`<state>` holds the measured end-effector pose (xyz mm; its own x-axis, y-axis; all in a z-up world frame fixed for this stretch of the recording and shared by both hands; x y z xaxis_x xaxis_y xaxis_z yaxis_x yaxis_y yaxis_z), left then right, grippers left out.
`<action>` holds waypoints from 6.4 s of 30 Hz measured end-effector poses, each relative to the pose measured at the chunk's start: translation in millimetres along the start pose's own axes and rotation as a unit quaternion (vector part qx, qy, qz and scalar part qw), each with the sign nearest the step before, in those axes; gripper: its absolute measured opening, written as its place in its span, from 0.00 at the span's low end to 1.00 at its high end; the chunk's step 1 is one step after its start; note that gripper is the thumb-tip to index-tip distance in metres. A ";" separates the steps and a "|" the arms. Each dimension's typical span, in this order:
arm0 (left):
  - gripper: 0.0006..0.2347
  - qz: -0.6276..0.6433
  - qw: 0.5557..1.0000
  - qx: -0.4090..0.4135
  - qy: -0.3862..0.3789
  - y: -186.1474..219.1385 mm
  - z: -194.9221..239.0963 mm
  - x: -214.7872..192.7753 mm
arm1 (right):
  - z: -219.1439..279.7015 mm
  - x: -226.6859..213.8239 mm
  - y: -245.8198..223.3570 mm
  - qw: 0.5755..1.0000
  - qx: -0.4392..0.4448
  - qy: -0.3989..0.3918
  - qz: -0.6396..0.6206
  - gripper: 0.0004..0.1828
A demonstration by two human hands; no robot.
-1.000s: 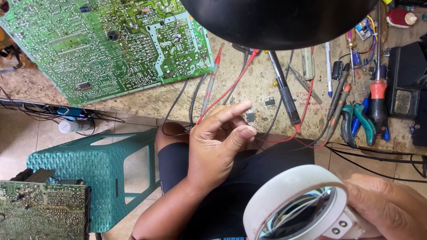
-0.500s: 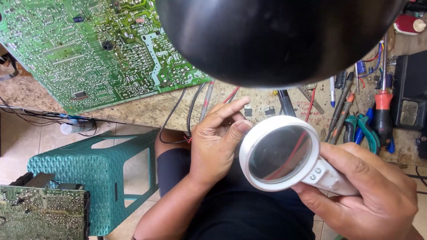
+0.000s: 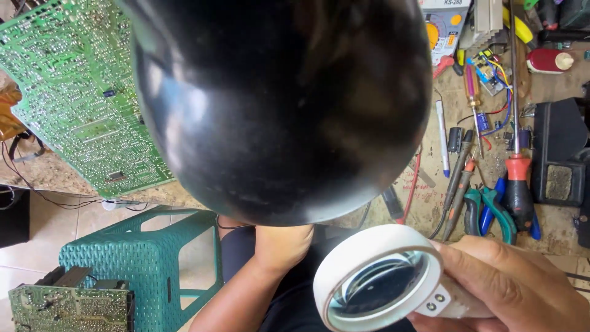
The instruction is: The person inspects a small electronic component with a magnifying glass, applies liquid from a bottle to its leads, and then uses a soldering iron and a screwdriver to work on a green circuit board. The person repeatedly handles the component and tools while seated at a cluttered workbench.
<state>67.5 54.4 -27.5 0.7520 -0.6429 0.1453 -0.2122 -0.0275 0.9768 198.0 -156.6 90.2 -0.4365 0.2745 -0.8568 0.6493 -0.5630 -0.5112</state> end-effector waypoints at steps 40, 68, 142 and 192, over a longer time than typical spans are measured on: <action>0.03 0.108 0.992 -0.049 -0.040 -9.7 -3.5 7.2 | 29.3 -9.8 -0.5 0.995 -0.036 0.029 0.087 0.51; 0.04 0.119 0.992 -0.015 -0.040 -3.1 -3.9 5.0 | 38.8 -1.3 20.9 0.987 -0.105 0.087 0.085 0.36; 0.21 0.032 0.989 -0.074 -0.126 1.0 130.7 7.4 | 34.8 93.9 14.2 0.928 -0.036 -0.133 -0.347 0.21; 0.11 -0.205 0.970 0.105 -0.081 -10.5 116.9 10.8 | 42.0 174.2 78.7 0.736 0.199 -0.029 -0.646 0.12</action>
<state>4.9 -41.7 -54.6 0.6955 -0.6567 -0.2916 -0.0516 -0.4504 0.8913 146.9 -185.8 -96.5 -0.5629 0.7545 0.3374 -0.5603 -0.0483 -0.8269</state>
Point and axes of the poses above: each hand's wrist, its own z-axis away from the middle knuckle, its own x-axis out of the palm, y = z × x, the point moved 4 cm from there along -z, towards the middle knuckle, and after that the axes turned 12 degrees about x, right-handed, at the moved point
